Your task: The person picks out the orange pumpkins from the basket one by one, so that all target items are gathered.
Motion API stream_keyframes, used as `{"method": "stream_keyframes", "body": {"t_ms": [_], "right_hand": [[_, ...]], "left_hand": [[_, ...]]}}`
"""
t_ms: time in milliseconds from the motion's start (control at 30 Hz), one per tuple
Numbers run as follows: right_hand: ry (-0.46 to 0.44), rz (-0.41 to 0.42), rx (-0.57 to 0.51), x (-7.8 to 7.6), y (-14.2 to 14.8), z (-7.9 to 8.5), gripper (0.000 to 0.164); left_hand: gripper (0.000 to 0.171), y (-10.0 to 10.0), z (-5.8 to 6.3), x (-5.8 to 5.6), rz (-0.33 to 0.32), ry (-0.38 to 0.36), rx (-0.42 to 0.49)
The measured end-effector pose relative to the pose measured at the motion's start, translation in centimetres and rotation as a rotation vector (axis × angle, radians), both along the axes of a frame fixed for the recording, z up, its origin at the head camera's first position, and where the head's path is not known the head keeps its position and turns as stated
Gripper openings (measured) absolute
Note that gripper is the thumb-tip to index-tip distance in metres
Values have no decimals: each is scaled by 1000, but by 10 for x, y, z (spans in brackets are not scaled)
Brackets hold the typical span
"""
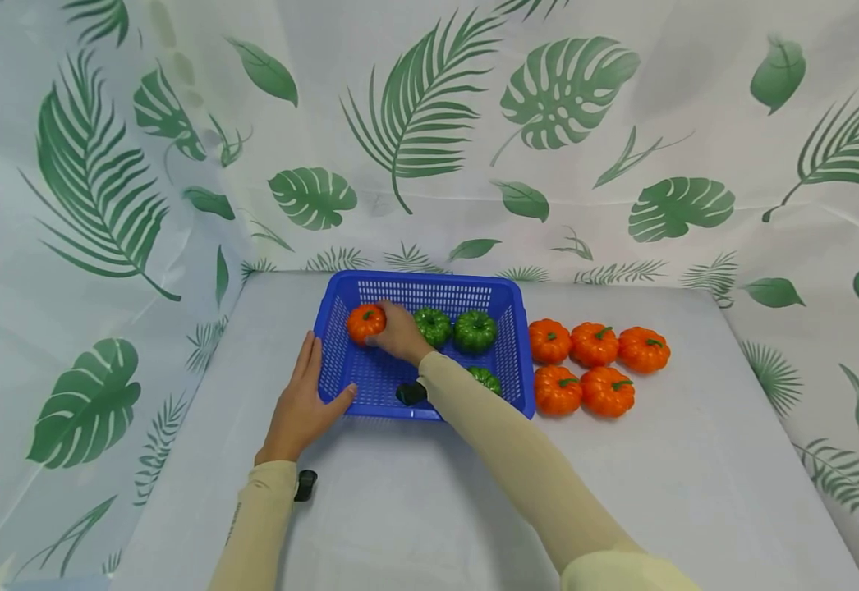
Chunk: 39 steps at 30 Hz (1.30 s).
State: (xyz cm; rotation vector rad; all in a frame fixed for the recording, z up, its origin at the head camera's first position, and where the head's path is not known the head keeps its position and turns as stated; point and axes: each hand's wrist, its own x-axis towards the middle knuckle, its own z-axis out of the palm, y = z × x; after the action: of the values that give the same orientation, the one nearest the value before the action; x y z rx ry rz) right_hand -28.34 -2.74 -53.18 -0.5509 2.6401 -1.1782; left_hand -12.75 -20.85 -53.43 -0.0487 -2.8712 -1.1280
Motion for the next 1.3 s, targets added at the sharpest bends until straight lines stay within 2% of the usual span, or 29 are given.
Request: {"method": "stream_keyframes", "body": {"t_ms": [167, 633, 900, 1300], "right_hand": [[22, 32, -25, 2, 4, 7, 67], [34, 51, -89, 5, 22, 20, 70], [11, 49, -104, 10, 39, 34, 69], [52, 35, -131, 19, 71, 49, 69]], "left_hand": [[106, 0, 0, 0, -8, 16, 8], [107, 2, 2, 1, 2, -14, 7], [106, 2, 3, 1, -1, -7, 1], [108, 2, 4, 2, -6, -34, 13]]}}
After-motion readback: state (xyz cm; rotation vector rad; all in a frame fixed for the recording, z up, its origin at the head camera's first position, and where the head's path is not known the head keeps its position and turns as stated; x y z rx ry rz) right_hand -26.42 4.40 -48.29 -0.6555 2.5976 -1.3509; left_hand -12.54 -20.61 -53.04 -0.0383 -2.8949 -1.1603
